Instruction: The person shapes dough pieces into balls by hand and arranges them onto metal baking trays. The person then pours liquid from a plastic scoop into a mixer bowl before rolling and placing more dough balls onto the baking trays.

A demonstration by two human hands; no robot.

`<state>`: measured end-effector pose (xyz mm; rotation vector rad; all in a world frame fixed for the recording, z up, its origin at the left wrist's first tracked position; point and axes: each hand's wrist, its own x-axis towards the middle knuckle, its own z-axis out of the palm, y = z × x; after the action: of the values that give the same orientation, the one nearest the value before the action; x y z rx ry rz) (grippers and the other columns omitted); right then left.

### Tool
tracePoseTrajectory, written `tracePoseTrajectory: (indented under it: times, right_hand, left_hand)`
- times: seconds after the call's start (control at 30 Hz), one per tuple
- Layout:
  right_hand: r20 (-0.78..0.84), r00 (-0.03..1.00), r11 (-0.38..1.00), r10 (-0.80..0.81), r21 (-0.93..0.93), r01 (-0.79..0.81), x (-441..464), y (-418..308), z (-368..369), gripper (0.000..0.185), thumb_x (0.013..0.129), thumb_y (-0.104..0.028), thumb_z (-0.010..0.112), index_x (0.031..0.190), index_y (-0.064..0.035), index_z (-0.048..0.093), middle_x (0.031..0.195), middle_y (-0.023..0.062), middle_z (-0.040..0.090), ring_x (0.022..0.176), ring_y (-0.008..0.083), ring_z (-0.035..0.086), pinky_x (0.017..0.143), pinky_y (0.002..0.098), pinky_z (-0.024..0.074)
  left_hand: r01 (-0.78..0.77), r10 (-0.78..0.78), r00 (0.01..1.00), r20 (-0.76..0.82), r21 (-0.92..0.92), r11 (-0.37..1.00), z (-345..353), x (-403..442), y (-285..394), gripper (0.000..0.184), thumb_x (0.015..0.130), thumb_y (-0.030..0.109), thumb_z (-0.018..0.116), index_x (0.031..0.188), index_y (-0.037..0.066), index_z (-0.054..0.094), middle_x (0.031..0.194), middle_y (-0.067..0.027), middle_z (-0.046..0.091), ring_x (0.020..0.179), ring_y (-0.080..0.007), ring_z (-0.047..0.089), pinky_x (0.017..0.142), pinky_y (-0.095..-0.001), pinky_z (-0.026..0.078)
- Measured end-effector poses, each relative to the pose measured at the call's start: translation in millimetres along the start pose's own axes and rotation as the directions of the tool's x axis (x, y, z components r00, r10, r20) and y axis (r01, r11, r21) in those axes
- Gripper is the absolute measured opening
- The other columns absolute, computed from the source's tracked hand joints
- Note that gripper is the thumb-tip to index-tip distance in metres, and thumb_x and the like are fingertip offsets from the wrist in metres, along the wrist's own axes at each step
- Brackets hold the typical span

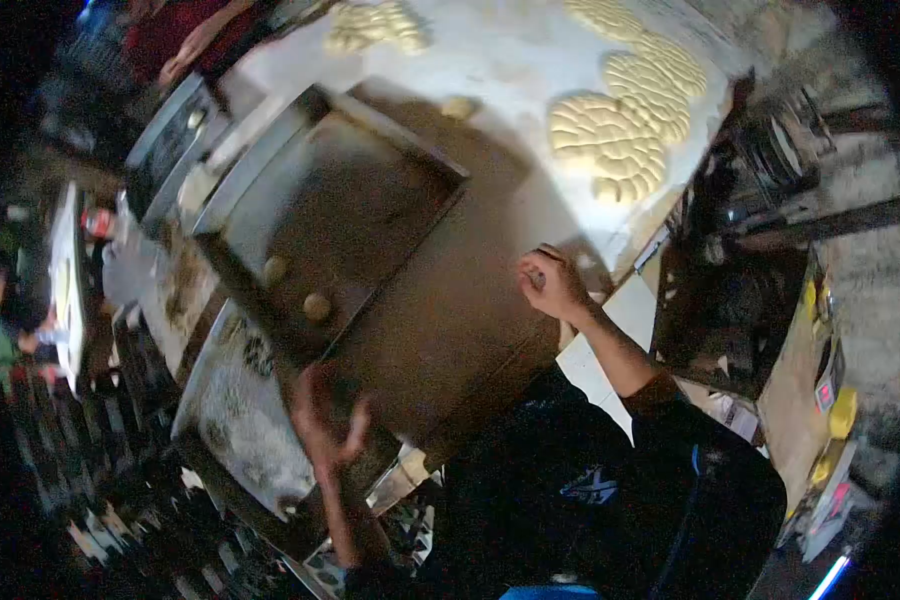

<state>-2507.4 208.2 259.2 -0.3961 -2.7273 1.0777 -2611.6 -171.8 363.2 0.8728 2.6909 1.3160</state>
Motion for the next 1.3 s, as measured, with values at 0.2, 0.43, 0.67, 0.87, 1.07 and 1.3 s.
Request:
tracePoseTrajectory:
  times: [0.2, 0.43, 0.67, 0.87, 1.07, 1.3]
  right_hand:
    - [-0.415, 0.910, 0.991, -0.003, -0.125, -0.054, -28.2, 136.7, -20.0, 0.017, 0.074, -0.005, 0.065, 0.090, -0.0009, 0.060, 0.090, 0.0152, 0.063, 0.081, 0.0246, 0.062, 0.073, 0.0358, 0.0505]
    - [-0.441, 0.897, 0.997, 0.020, 0.077, 0.016, -24.6, 142.2, -37.2, 0.021, 0.073, -0.012, 0.065, 0.093, -0.0070, 0.060, 0.083, 0.0122, 0.060, 0.078, 0.0301, 0.060, 0.071, 0.0388, 0.0500]
    - [-0.434, 0.899, 0.981, -0.062, 0.139, 0.135, -29.3, 142.4, -45.9, 0.014, 0.078, -0.005, 0.062, 0.092, -0.0053, 0.058, 0.074, 0.0097, 0.055, 0.066, 0.0233, 0.057, 0.060, 0.0363, 0.0472]
    - [-0.186, 0.971, 0.672, 0.151, 0.740, 0.037, -29.2, 146.1, -32.3, 0.020, 0.086, -0.020, 0.062, 0.098, -0.0038, 0.061, 0.075, 0.0084, 0.056, 0.068, 0.0183, 0.057, 0.063, 0.0323, 0.0483]
    - [-0.028, 0.993, 0.935, 0.112, 0.343, -0.095, -29.9, 48.7, 15.1, 0.034, 0.089, -0.034, 0.063, 0.103, -0.0032, 0.061, 0.084, 0.0143, 0.056, 0.081, 0.0255, 0.056, 0.077, 0.0365, 0.0466]
    - [-0.460, 0.882, 0.805, 0.101, 0.559, 0.200, -47.3, -2.3, 145.9, 0.054, 0.085, -0.034, 0.070, 0.120, -0.0068, 0.038, 0.109, 0.0098, 0.045, 0.097, 0.0208, 0.048, 0.086, 0.0377, 0.0426]
  left_hand:
    - [0.267, 0.105, 0.682, 0.724, -0.380, 0.885, 240.5, 188.3, 99.2, 0.054, 0.076, 0.030, 0.072, 0.123, 0.007, 0.054, 0.111, -0.0196, 0.061, 0.103, -0.0310, 0.060, 0.087, -0.0422, 0.049]
    - [-0.229, 0.157, 0.971, 0.180, 0.513, 0.827, 474.2, 291.0, 84.6, 0.052, 0.080, 0.044, 0.068, 0.102, -0.001, 0.056, 0.094, -0.0200, 0.065, 0.088, -0.0368, 0.063, 0.073, -0.0452, 0.051]
    - [0.530, -0.233, 0.817, 0.527, -0.529, 0.663, 492.6, 291.8, -4.6, 0.053, 0.089, 0.047, 0.056, 0.100, -0.005, 0.057, 0.104, -0.0155, 0.062, 0.078, -0.0263, 0.062, 0.069, -0.0383, 0.052]
    - [0.395, -0.369, 0.900, 0.233, -0.795, 0.461, 419.2, 182.8, -65.9, 0.046, 0.098, 0.041, 0.043, 0.116, 0.000, 0.055, 0.111, -0.0132, 0.060, 0.103, -0.0211, 0.055, 0.092, -0.0378, 0.045]
    - [0.440, 0.063, 0.898, 0.436, -0.880, -0.178, 274.7, 44.7, 18.5, 0.037, 0.096, 0.034, 0.049, 0.116, 0.003, 0.055, 0.112, -0.0108, 0.060, 0.103, -0.0228, 0.056, 0.089, -0.0366, 0.046]
    - [0.533, -0.274, 0.802, 0.531, -0.843, -0.073, 216.1, -28.8, 28.6, 0.053, 0.098, 0.045, 0.043, 0.126, 0.001, 0.050, 0.124, -0.0137, 0.056, 0.109, -0.0237, 0.054, 0.095, -0.0353, 0.043]
